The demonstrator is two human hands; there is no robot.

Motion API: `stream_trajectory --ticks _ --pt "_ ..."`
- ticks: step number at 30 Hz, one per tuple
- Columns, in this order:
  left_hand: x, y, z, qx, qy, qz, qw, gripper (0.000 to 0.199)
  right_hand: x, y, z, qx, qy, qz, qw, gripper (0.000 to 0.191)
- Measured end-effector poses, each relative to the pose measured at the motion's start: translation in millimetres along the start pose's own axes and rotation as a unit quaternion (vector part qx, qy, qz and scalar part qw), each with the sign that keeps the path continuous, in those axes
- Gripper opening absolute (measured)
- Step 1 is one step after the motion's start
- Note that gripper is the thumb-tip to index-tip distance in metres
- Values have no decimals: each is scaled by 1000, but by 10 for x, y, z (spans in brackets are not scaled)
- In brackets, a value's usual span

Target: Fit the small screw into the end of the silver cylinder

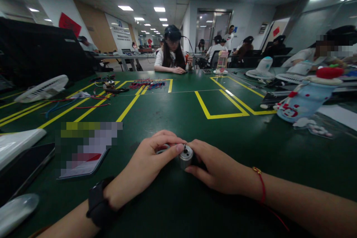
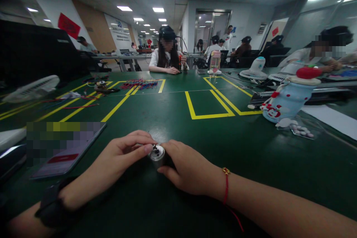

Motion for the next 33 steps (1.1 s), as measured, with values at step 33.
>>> stream_trajectory --ticks 33 --pt "-284 -483 60 -151 80 -37 985 26 -25 41 34 25 -2 -11 1000 29"
Point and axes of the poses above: each hand's wrist, its own z-axis away from the middle knuckle, its own x-axis out of the palm, y = z × x, the point moved 7 cm from there along -z, towards the middle knuckle, and after that the axes turned 13 degrees about -z, right-handed, at the moved point
